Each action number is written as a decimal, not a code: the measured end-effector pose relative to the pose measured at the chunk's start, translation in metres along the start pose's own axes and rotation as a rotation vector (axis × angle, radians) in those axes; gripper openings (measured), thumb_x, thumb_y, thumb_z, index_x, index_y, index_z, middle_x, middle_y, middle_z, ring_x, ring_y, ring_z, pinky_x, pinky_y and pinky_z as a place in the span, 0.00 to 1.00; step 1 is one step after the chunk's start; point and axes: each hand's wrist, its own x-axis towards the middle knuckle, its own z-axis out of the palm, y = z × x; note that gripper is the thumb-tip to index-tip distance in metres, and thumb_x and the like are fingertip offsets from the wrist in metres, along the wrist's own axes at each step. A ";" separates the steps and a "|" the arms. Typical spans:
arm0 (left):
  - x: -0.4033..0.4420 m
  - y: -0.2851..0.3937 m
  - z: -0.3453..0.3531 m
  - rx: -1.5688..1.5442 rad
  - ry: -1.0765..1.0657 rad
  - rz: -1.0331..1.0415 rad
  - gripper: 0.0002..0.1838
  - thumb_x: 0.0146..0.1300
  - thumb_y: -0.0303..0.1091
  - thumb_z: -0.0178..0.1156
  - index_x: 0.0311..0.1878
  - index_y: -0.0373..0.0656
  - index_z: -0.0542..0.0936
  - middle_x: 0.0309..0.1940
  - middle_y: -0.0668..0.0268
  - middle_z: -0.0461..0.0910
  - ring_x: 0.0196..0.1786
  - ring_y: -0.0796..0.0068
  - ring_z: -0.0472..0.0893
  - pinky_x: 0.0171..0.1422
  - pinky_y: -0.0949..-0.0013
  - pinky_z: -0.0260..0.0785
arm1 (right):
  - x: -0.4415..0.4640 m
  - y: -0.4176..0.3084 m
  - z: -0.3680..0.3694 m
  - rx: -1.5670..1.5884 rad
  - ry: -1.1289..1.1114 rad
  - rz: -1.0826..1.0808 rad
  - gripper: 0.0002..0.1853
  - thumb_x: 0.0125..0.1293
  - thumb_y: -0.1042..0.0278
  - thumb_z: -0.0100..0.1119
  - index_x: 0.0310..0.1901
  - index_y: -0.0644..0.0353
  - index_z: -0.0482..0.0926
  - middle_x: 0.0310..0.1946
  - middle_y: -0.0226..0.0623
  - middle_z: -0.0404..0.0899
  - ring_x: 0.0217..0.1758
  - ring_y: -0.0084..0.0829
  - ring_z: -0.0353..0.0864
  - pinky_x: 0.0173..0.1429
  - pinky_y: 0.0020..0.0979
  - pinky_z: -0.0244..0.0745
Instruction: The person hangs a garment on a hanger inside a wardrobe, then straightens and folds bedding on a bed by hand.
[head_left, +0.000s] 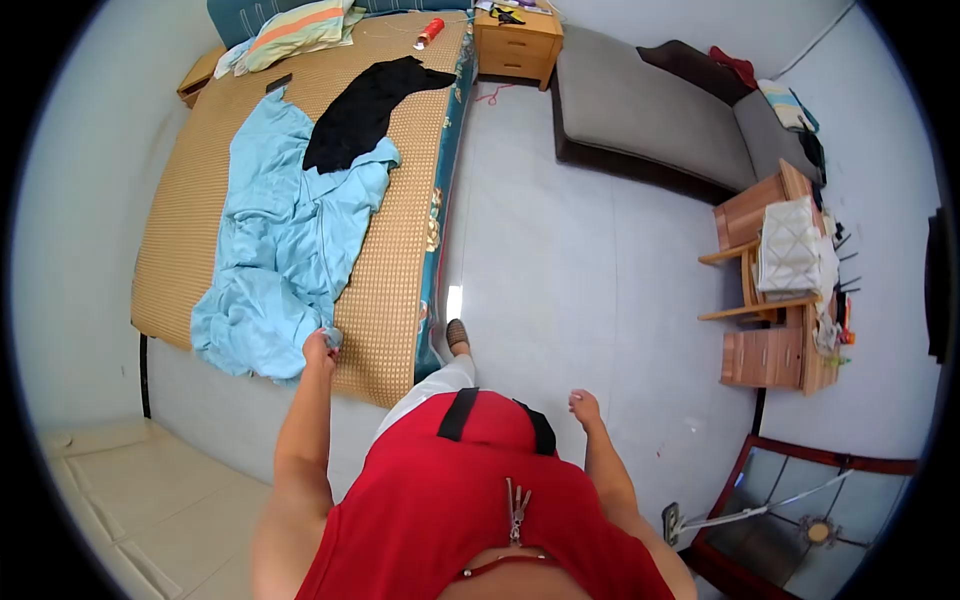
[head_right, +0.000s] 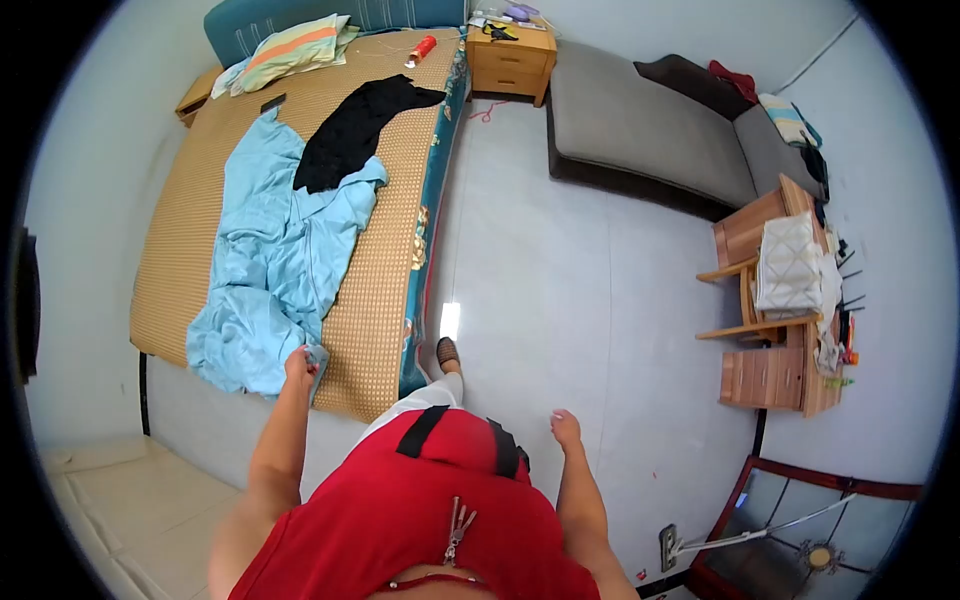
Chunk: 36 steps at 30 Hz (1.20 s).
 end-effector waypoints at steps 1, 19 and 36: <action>0.001 -0.008 0.002 -0.053 0.006 -0.054 0.11 0.58 0.31 0.55 0.45 0.49 0.78 0.35 0.64 0.71 0.27 0.69 0.68 0.21 0.68 0.68 | 0.009 -0.019 -0.001 -0.146 -0.009 -0.121 0.19 0.62 0.61 0.57 0.54 0.55 0.77 0.30 0.38 0.83 0.29 0.32 0.81 0.38 0.34 0.77; -0.064 0.179 0.249 -0.176 -0.421 0.111 0.11 0.64 0.30 0.52 0.49 0.45 0.78 0.22 0.76 0.67 0.19 0.86 0.62 0.26 0.77 0.68 | 0.279 -0.511 0.030 -0.431 -0.437 -0.427 0.18 0.61 0.66 0.55 0.52 0.65 0.77 0.33 0.37 0.81 0.30 0.27 0.80 0.38 0.29 0.76; -0.056 0.177 0.318 -0.430 0.213 -0.046 0.09 0.68 0.32 0.53 0.48 0.42 0.78 0.25 0.75 0.70 0.23 0.85 0.67 0.31 0.76 0.68 | 0.388 -0.840 0.334 -1.233 -0.681 -1.008 0.20 0.61 0.59 0.56 0.56 0.46 0.78 0.65 0.44 0.64 0.64 0.45 0.67 0.66 0.40 0.66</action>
